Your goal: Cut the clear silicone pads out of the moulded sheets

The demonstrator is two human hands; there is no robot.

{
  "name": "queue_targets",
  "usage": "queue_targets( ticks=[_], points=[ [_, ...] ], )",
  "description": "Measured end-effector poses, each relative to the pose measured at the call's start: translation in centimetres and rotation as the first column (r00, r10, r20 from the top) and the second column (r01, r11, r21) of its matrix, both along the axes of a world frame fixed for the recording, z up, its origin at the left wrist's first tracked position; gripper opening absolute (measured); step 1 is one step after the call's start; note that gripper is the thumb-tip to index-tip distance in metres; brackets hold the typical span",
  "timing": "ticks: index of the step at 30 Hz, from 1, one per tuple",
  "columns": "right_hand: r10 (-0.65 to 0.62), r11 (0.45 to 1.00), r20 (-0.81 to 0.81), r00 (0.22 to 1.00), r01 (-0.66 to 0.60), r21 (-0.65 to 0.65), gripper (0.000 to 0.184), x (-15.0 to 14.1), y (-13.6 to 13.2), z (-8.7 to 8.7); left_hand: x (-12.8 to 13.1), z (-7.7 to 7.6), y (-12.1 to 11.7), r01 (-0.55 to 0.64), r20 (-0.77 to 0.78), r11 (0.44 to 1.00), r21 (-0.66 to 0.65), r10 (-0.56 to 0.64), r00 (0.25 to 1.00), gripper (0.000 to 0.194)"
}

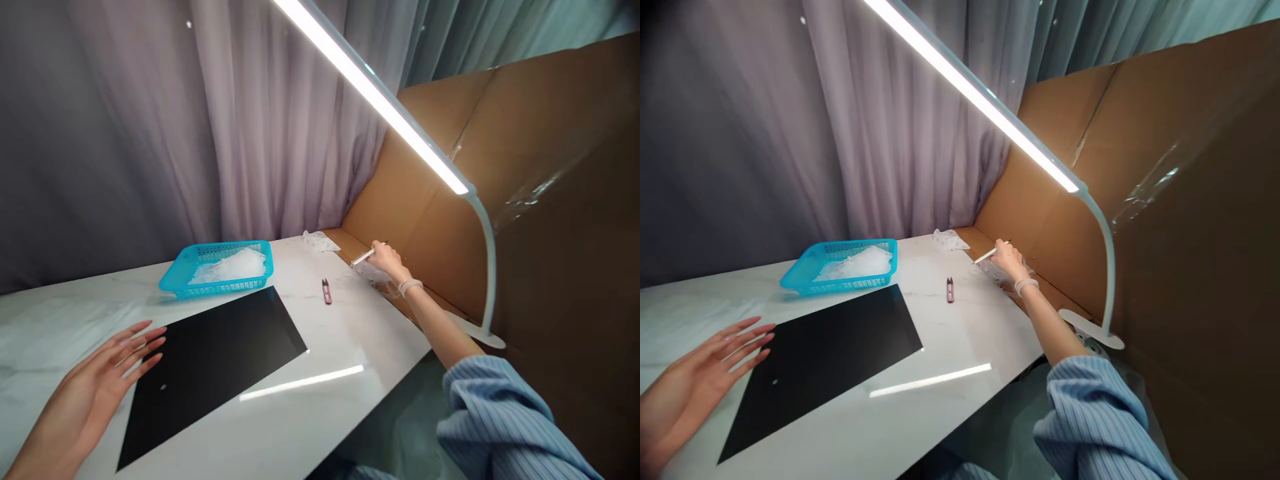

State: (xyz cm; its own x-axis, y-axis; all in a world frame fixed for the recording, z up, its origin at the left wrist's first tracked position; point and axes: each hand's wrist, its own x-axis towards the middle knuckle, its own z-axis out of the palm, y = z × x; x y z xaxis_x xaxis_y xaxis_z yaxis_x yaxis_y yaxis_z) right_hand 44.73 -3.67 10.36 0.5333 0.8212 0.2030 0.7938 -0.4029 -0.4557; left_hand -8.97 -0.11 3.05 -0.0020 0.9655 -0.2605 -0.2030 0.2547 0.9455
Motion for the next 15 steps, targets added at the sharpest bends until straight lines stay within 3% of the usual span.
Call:
queue_targets(
  ticks=[2, 3, 4, 6, 7, 8, 9, 10, 12, 15],
  points=[
    [0.125, 0.991, -0.022, 0.992, -0.124, 0.050, 0.009, -3.7, 0.5, -0.1, -0.6, 1.0, 0.5, -0.128, 0.127, 0.991, -0.023, 0.130, 0.983, 0.017],
    [0.216, 0.974, -0.039, 0.976, -0.213, 0.074, 0.010, -6.5, 0.7, -0.2, -0.9, 1.4, 0.8, -0.251, 0.212, 0.966, -0.054, 0.257, 0.943, 0.016],
    [0.328, 0.942, -0.064, 0.942, -0.322, 0.093, 0.015, -10.0, 0.8, -0.4, -1.2, 1.8, 1.2, -0.359, 0.315, 0.928, -0.101, 0.372, 0.873, 0.016],
    [0.577, 0.816, -0.124, 0.807, -0.565, 0.123, 0.026, -18.4, 0.0, -1.6, -1.7, 2.4, 2.0, -0.479, 0.392, 0.869, -0.124, 0.487, 0.781, 0.020],
    [0.690, 0.724, -0.154, 0.707, -0.677, 0.133, 0.031, -23.1, -1.0, -2.4, -2.1, 2.7, 2.4, -0.524, 0.418, 0.841, -0.132, 0.527, 0.740, 0.020],
    [0.812, 0.580, -0.191, 0.552, -0.800, 0.155, 0.034, -27.7, -2.3, -3.3, -2.6, 2.9, 2.7, -0.564, 0.437, 0.813, -0.142, 0.563, 0.702, 0.017],
    [0.918, 0.360, -0.257, 0.303, -0.907, 0.217, 0.036, -32.1, -3.9, -4.2, -3.3, 3.2, 2.9, -0.617, 0.449, 0.773, -0.146, 0.607, 0.655, 0.018],
    [0.943, 0.212, -0.310, 0.125, -0.941, 0.265, 0.039, -36.0, -5.6, -4.9, -4.2, 3.5, 3.1, -0.671, 0.458, 0.727, -0.147, 0.651, 0.605, 0.031],
    [0.909, 0.064, -0.407, -0.093, -0.933, 0.354, 0.040, -42.0, -9.2, -5.7, -6.8, 4.0, 3.0, -0.742, 0.477, 0.655, -0.145, 0.703, 0.527, 0.037],
    [0.801, 0.013, -0.507, -0.320, -0.836, 0.548, 0.038, -46.1, -13.6, -5.2, -11.4, 4.8, 1.5, -0.802, 0.512, 0.590, -0.098, 0.721, 0.468, 0.038]
  ],
)
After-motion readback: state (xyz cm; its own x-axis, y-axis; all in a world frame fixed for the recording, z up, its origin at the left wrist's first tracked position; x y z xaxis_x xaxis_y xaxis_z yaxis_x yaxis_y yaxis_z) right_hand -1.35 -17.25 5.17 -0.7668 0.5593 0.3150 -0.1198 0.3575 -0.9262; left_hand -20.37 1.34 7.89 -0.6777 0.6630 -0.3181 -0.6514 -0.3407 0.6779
